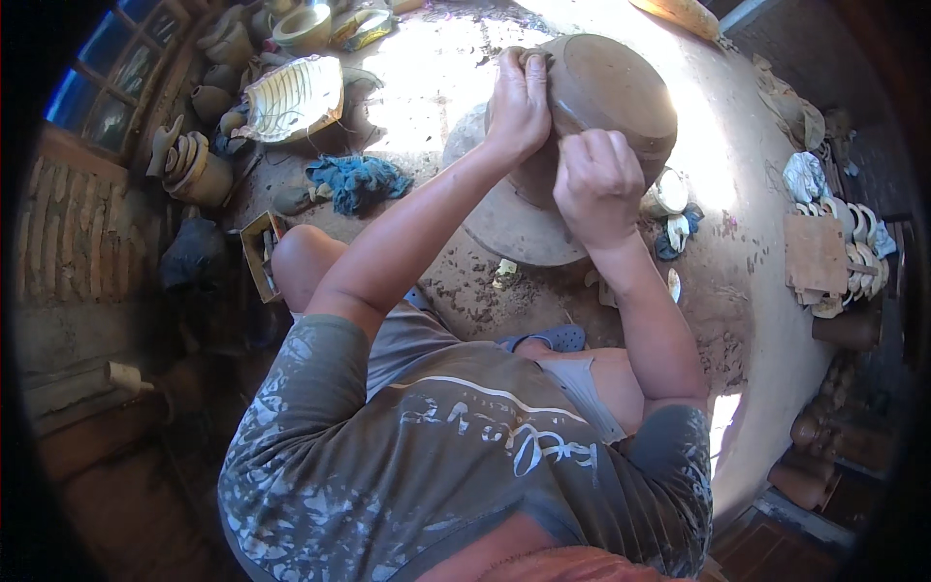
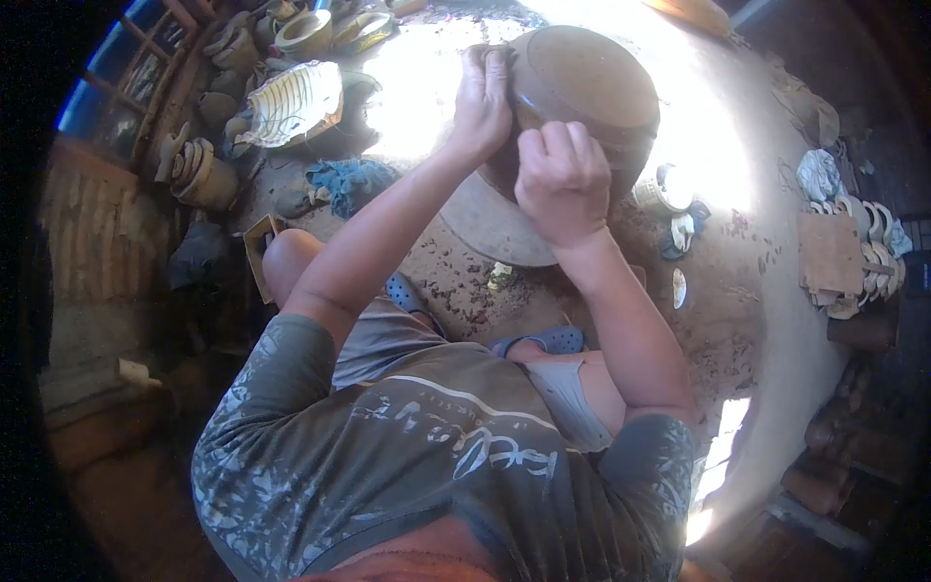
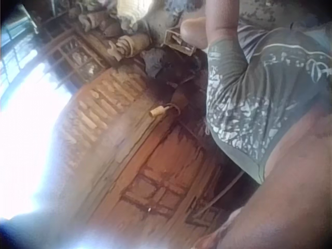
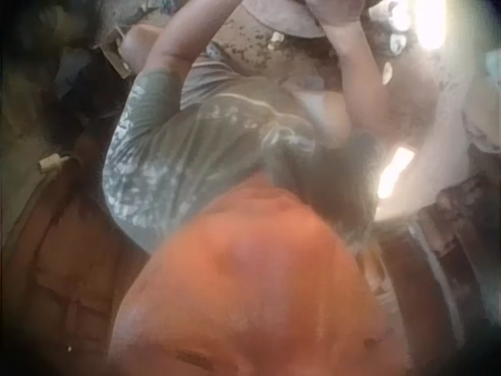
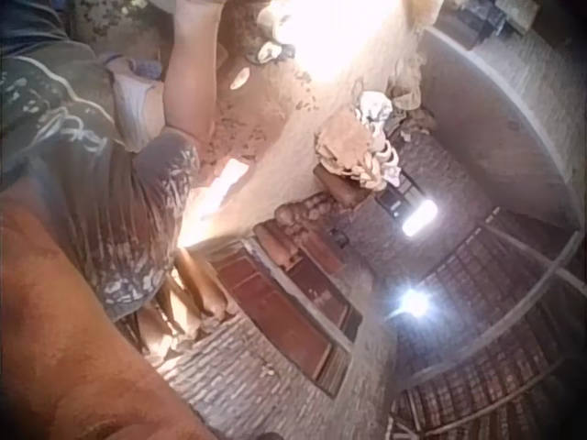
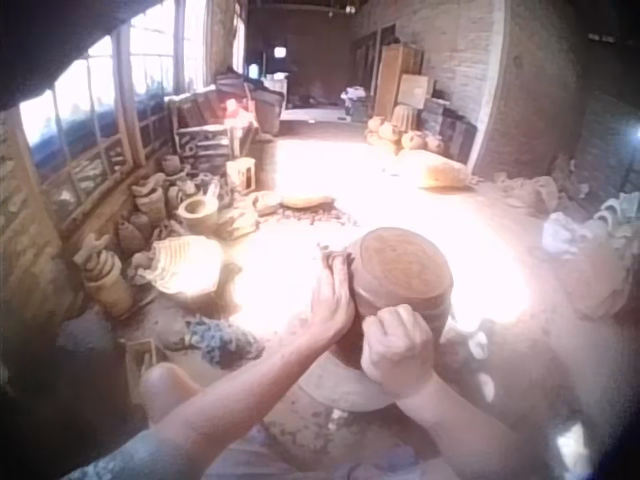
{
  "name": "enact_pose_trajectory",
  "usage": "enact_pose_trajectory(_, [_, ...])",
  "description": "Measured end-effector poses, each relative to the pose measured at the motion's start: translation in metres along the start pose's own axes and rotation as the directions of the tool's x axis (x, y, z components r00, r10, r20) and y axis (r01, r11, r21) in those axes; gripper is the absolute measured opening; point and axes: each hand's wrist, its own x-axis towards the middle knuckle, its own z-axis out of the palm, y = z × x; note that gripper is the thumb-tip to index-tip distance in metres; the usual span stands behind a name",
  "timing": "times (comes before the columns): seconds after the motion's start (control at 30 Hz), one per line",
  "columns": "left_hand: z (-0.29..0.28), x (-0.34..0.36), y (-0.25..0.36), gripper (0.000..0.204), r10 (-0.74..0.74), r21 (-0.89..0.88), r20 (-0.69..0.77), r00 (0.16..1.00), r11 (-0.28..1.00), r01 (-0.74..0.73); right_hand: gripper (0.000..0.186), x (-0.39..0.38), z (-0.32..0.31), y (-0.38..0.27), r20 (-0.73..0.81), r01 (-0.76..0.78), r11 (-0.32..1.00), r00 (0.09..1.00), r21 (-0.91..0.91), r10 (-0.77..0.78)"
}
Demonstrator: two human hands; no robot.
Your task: The person shapes and carves horizontal grooves into a large clay pot on a pottery wheel by hand, occasionally clearing debris from the ground and smoothing the clay surface.
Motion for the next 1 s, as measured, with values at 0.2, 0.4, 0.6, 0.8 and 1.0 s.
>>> enact_pose_trajectory(0.2, [-0.066,-0.030,0.046,0.030,-0.014,0.072,0.242,0.970,0.997,-0.003,0.017,-0.011,-0.025,-0.033,-0.009,-0.177,0.923,0.981,0.341,0.192])
enact_pose_trajectory(0.4, [-0.100,-0.096,0.054,0.055,-0.287,0.007,0.742,0.605,0.907,0.421,0.035,-0.049,-0.041,-0.025,0.101,-0.091,0.849,0.994,0.520,0.045])
enact_pose_trajectory(0.6, [-0.082,-0.101,0.065,0.058,-0.311,0.033,0.836,0.452,0.850,0.525,0.030,-0.080,-0.050,-0.006,0.180,-0.058,0.917,0.983,0.395,-0.016])
enact_pose_trajectory(0.8, [-0.061,-0.107,0.059,0.041,-0.260,0.066,0.826,0.500,0.926,0.372,0.021,-0.087,-0.063,-0.005,0.158,-0.336,0.759,0.941,0.558,0.301])
enact_pose_trajectory(1.0, [-0.058,-0.100,0.063,0.035,-0.138,0.138,0.746,0.651,0.989,0.052,0.018,-0.094,-0.068,0.000,0.168,-0.362,0.734,0.930,0.574,0.327])
